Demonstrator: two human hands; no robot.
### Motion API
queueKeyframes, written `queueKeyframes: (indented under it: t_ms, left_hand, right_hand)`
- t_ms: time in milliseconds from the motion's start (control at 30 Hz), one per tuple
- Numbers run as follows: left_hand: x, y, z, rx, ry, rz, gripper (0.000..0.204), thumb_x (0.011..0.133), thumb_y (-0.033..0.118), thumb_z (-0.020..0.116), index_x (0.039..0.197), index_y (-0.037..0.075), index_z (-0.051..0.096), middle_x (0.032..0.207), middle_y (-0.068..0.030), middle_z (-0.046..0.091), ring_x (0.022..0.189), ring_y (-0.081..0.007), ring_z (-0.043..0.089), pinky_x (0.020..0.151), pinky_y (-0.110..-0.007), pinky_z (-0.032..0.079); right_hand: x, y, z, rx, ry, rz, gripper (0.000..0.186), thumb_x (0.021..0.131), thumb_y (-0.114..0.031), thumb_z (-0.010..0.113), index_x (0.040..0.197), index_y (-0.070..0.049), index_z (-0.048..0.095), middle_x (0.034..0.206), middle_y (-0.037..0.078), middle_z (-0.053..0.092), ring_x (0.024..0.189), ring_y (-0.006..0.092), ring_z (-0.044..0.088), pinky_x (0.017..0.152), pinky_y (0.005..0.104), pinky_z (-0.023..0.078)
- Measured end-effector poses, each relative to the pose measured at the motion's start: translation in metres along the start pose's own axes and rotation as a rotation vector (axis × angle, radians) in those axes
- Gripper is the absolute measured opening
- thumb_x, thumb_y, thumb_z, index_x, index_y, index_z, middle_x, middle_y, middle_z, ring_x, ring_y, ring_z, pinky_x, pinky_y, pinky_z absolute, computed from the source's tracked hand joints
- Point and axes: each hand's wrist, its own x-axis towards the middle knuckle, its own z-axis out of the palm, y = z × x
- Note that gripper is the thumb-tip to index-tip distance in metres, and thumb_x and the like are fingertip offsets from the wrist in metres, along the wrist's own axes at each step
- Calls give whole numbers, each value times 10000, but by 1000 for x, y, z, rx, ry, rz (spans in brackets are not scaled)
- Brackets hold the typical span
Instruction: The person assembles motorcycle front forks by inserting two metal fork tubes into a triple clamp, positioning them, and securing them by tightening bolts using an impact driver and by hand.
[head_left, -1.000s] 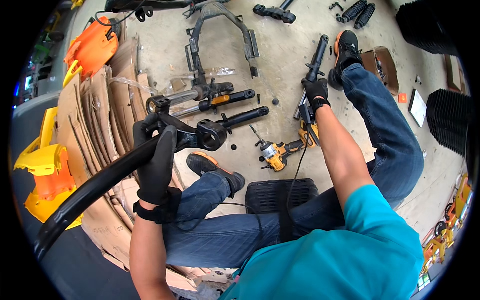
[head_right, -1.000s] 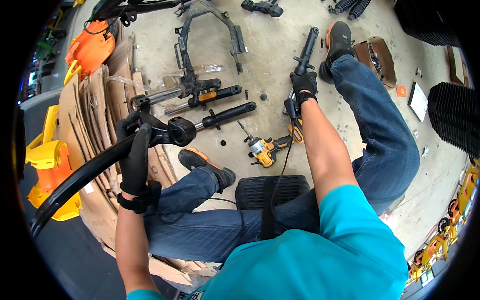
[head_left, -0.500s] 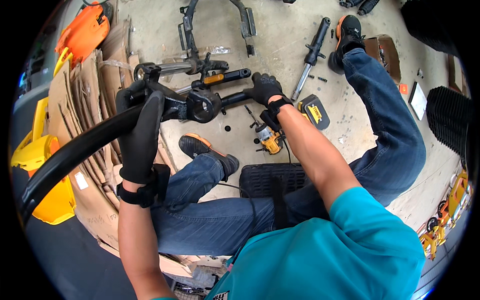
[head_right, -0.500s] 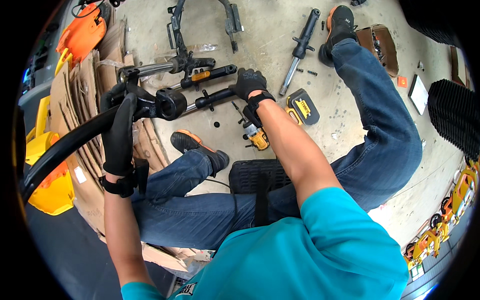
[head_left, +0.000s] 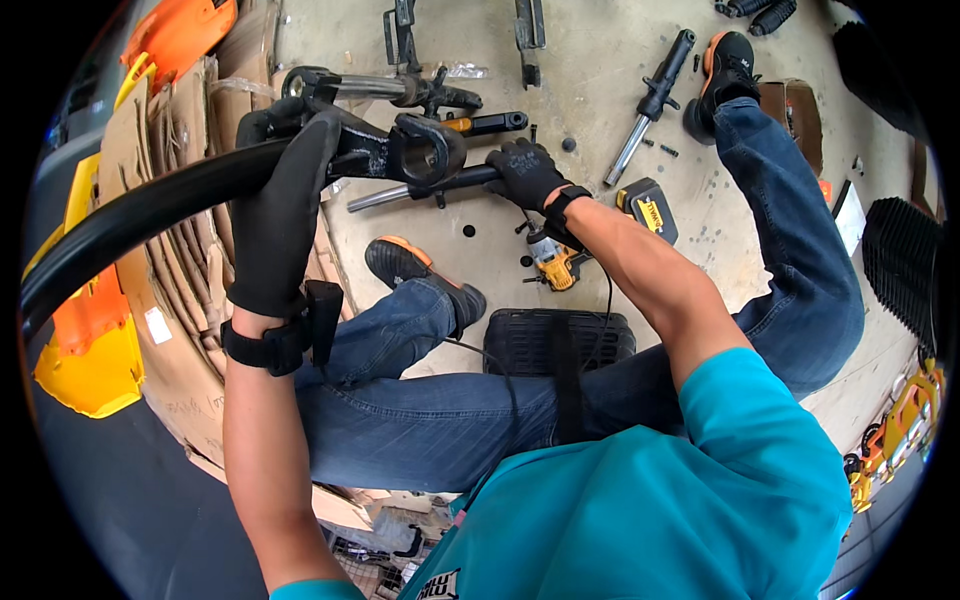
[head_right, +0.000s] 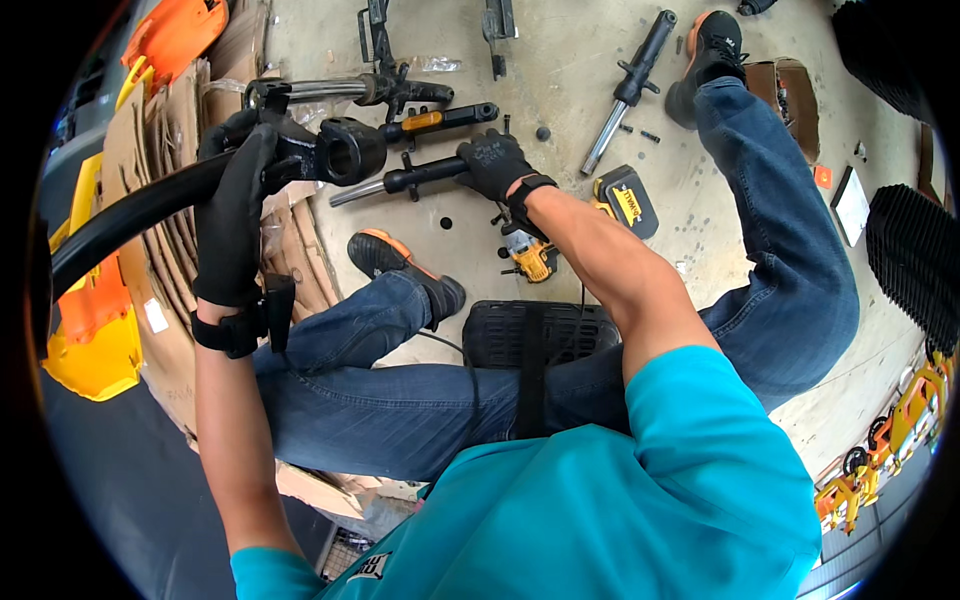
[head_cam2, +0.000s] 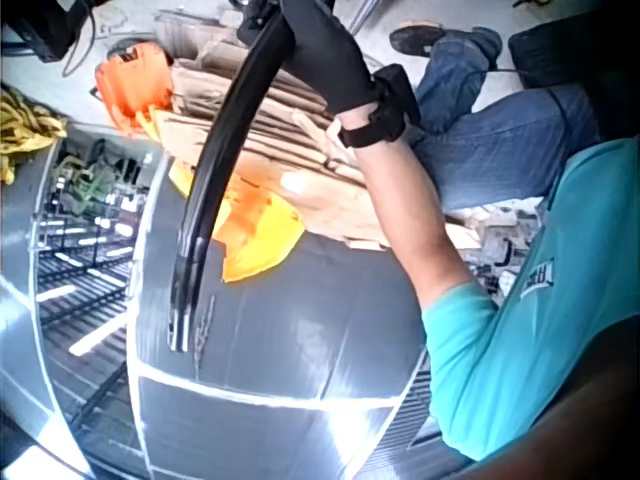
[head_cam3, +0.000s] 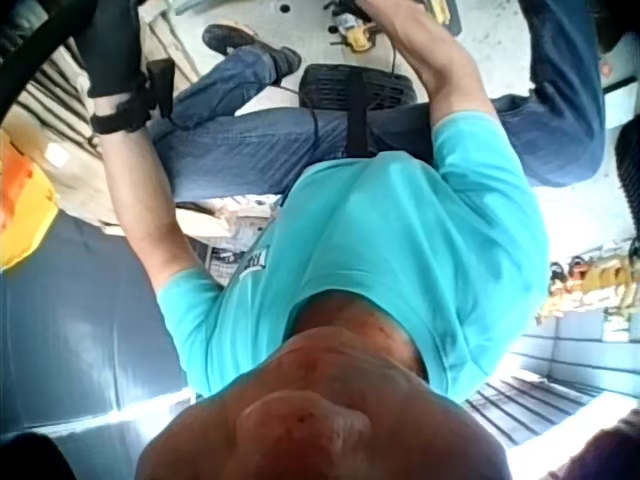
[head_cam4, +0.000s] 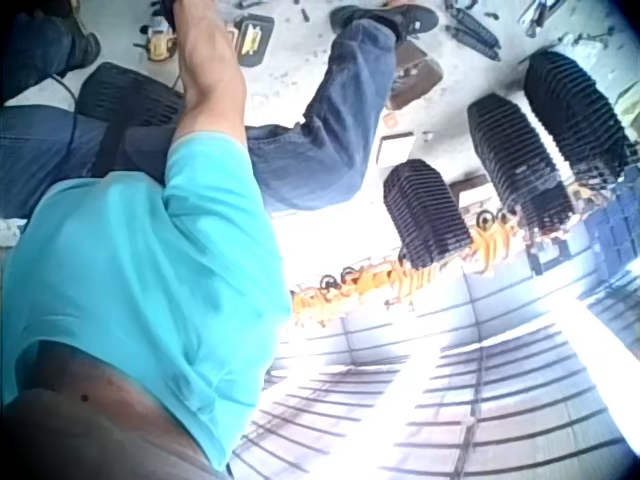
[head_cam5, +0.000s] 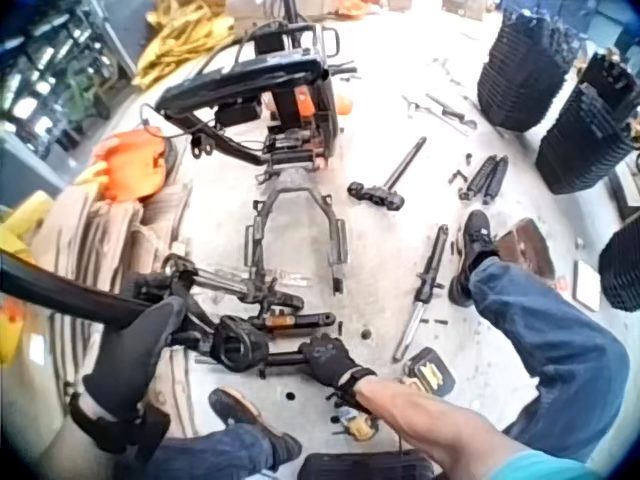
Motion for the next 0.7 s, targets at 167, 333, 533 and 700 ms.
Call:
queueKeyframes:
  t_ms: [167,333,533,700]
  left_hand:
    - [3,1,-2,26,1,-10,328,1018,130,479,1309,-5,547,1198,-111,640,1085,-181,635,948,-311,513]
    - [-1,-19,-15,-43,32,159,254,946,36,614,1190,-30,590,1130,-106,672,1031,-134,651,890,-243,527]
    - [1,-9,-14,-168,-11,-17,299,970,12,561,1264,-37,577,1183,-136,657,1092,-173,646,951,-266,531]
    - [-9,-6,-15,-100,45,-74,327,918,87,677,1190,19,508,1005,-67,657,900,-85,641,728,-218,531]
  right_hand:
    - [27,-49,14,119,7,32,375,803,-437,720,1049,-159,668,1053,123,667,1076,327,594,898,469,461]
    - [57,-109,37,228,-43,97,348,819,-430,705,1048,-169,678,1022,119,670,1004,323,623,857,462,484]
    - [80,-154,104,180,80,23,355,839,-411,697,983,-90,653,933,160,688,919,348,652,783,485,503]
    - [99,-164,99,330,36,9,319,838,-362,677,1018,-101,650,1009,165,673,942,344,640,803,480,496]
